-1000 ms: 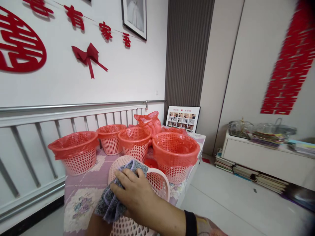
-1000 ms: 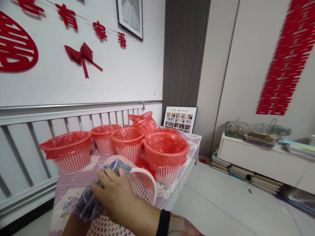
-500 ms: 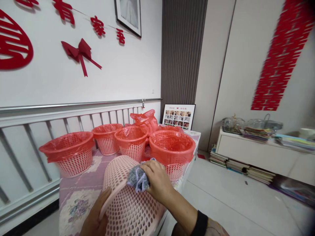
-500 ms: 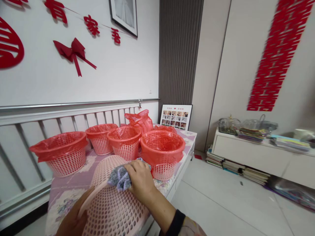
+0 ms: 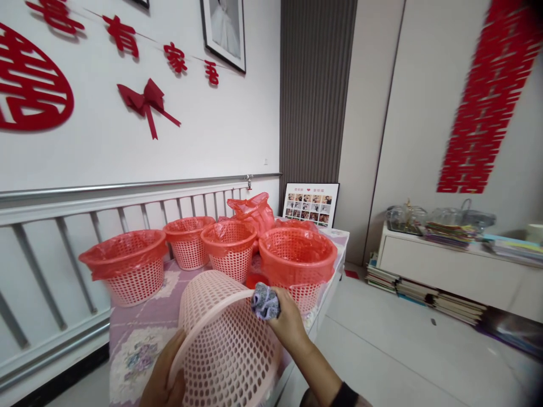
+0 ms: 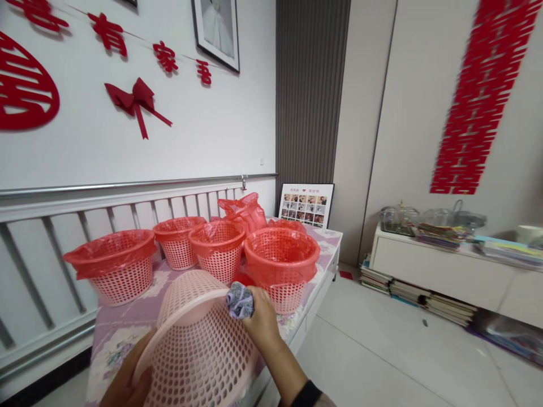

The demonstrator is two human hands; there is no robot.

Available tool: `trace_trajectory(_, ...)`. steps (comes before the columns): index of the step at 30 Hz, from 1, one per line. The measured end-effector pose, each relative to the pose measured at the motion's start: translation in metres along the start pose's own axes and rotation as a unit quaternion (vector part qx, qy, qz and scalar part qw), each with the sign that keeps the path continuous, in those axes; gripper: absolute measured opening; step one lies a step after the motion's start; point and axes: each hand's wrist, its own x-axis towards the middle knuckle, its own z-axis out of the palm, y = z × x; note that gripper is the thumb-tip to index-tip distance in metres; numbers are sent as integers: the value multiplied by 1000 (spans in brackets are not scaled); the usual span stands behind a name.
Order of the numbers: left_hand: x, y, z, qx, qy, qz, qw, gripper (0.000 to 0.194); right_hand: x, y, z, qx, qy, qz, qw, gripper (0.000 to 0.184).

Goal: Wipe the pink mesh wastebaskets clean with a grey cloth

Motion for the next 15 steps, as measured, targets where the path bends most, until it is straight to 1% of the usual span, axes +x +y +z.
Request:
trace_trajectory(2, -3, 0, -2, 10, -5, 0, 1000, 49, 16, -17, -3, -19, -24, -51, 998, 31)
trace_trajectory(5, -2, 7, -5, 15, 3, 2, 1000, 47, 40, -48, -4, -56, -97, -150, 982, 32)
trace_trajectory(7, 5, 18, -8, 22, 20, 18, 999, 45, 51, -71, -1, -84, -149, -231, 958, 31)
trace_trajectory(9, 17, 30, -13, 30, 32, 33, 999, 44, 57, -94, 6, -115, -194, -317, 921, 29)
trace_trajectory(10, 23, 35, -16, 32, 31, 37, 998, 45, 57, -104, 10, -132, -205, -348, 905, 26)
trace_trajectory(12, 33, 43, -22, 34, 15, 39, 999, 47, 54, -118, 17, -156, -210, -384, 886, 20)
trace_trajectory(13, 37, 45, -25, 33, 7, 39, 999, 48, 52, -122, 20, -160, -207, -389, 884, 19)
trace_trajectory(15, 38, 44, -29, 35, -6, 38, 999, 50, 45, -123, 25, -151, -192, -382, 891, 21)
